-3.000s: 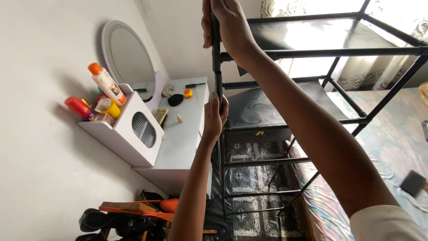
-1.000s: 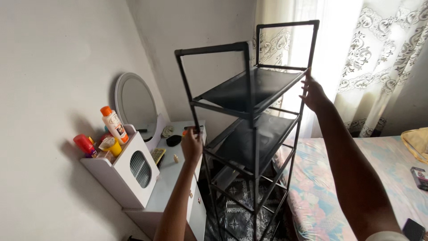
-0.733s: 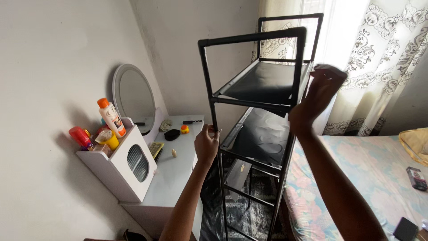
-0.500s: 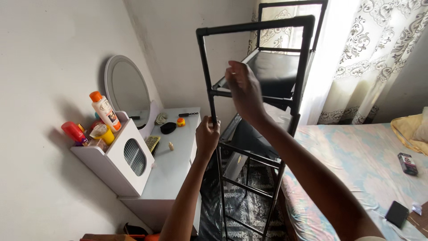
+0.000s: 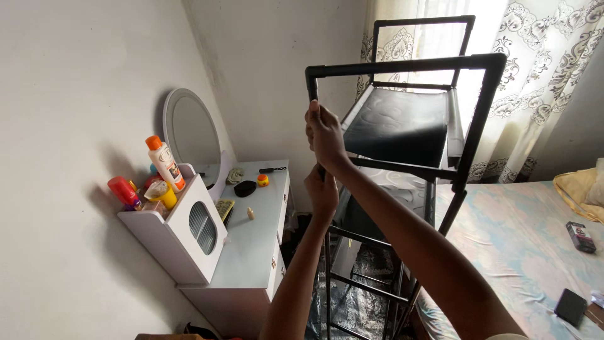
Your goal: The person disassembles a black metal shelving unit by removing shelves and vertical poles. They place the removed parts on the nearby bed.
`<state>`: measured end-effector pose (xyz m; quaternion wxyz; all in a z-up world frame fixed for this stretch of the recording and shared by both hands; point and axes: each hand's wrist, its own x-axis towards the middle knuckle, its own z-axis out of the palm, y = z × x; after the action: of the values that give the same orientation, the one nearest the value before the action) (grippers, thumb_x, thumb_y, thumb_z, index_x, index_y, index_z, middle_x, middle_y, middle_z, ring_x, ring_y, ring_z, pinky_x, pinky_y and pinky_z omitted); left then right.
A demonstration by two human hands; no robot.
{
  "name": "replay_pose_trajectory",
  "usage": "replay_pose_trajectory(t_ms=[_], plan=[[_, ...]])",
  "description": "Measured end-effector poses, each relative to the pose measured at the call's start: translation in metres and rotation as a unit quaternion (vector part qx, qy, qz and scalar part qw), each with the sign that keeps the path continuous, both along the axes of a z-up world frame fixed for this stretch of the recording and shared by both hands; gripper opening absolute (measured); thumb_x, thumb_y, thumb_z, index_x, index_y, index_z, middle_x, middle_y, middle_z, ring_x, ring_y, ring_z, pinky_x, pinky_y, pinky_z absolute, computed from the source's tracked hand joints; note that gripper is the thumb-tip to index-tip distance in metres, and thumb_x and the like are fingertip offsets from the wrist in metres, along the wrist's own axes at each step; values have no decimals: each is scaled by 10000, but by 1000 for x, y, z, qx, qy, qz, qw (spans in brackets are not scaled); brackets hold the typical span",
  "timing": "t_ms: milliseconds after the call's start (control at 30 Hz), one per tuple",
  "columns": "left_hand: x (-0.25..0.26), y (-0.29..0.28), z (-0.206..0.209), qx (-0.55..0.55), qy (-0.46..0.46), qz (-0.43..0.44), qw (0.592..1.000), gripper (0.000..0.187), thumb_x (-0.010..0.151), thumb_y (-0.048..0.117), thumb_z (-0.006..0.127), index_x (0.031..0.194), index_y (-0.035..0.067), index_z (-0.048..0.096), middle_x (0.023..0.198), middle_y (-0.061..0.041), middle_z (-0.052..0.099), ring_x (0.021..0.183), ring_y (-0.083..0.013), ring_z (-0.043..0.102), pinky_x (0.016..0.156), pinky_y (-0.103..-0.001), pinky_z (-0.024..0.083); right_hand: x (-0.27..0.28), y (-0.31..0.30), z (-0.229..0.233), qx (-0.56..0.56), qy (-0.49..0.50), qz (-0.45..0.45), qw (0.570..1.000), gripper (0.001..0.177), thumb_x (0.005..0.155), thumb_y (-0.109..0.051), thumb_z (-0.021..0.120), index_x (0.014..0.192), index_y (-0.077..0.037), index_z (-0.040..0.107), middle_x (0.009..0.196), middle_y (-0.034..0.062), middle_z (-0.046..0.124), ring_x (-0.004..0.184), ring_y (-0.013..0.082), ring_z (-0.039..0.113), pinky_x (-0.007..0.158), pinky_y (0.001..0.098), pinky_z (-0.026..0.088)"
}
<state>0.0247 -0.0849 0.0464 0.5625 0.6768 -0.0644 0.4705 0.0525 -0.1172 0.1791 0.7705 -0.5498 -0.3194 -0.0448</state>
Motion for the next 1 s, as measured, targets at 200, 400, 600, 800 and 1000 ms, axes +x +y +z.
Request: replay_pose_trajectory(t_ms=[200, 400, 600, 800, 1000], plan=[[4, 15, -3, -63, 42, -120, 990, 343, 1006, 156, 575, 689, 77, 475, 531, 14, 432, 455, -71, 364, 443, -309, 259, -2, -2, 18, -15, 44, 65, 997, 450, 1068, -481, 465, 753, -164, 413, 557, -82, 339, 401, 20, 252, 343, 228, 200], [9, 39, 0, -120, 91, -285, 947, 368, 1008, 153, 571, 650, 121, 491, 462, 47, 392, 371, -56, 318, 383, -287, 229, -1, 1, 26, -20, 49, 88, 995, 447, 1069, -480, 472, 763, -157, 426, 561, -79, 346, 416, 27, 284, 363, 233, 226], [10, 24, -2, -54, 21, -118, 991, 283, 1032, 184, 546, 771, 75, 546, 539, 0, 525, 427, -93, 463, 400, -306, 329, 7, 15, 16, 3, 7, 24, 1000, 461, 1075, -490, 437, 755, -158, 435, 550, -80, 340, 405, 22, 265, 345, 234, 206], [-5, -5, 10, 32, 4, 121, 992, 287, 1039, 269, 524, 911, 24, 598, 588, -68, 626, 468, -155, 620, 395, -318, 447, 14, 32, 2, 28, -119, -162, 979, 490, 1120, -467, 457, 746, -152, 467, 590, -80, 388, 470, 15, 330, 411, 231, 273], [7, 8, -3, 19, -6, 0, 1000, 278, 1033, 197, 517, 803, 49, 567, 555, -25, 589, 431, -119, 539, 396, -307, 371, 14, 24, 4, 37, -71, -97, 992, 486, 1114, -470, 444, 748, -151, 435, 570, -86, 346, 435, 18, 266, 371, 237, 221]])
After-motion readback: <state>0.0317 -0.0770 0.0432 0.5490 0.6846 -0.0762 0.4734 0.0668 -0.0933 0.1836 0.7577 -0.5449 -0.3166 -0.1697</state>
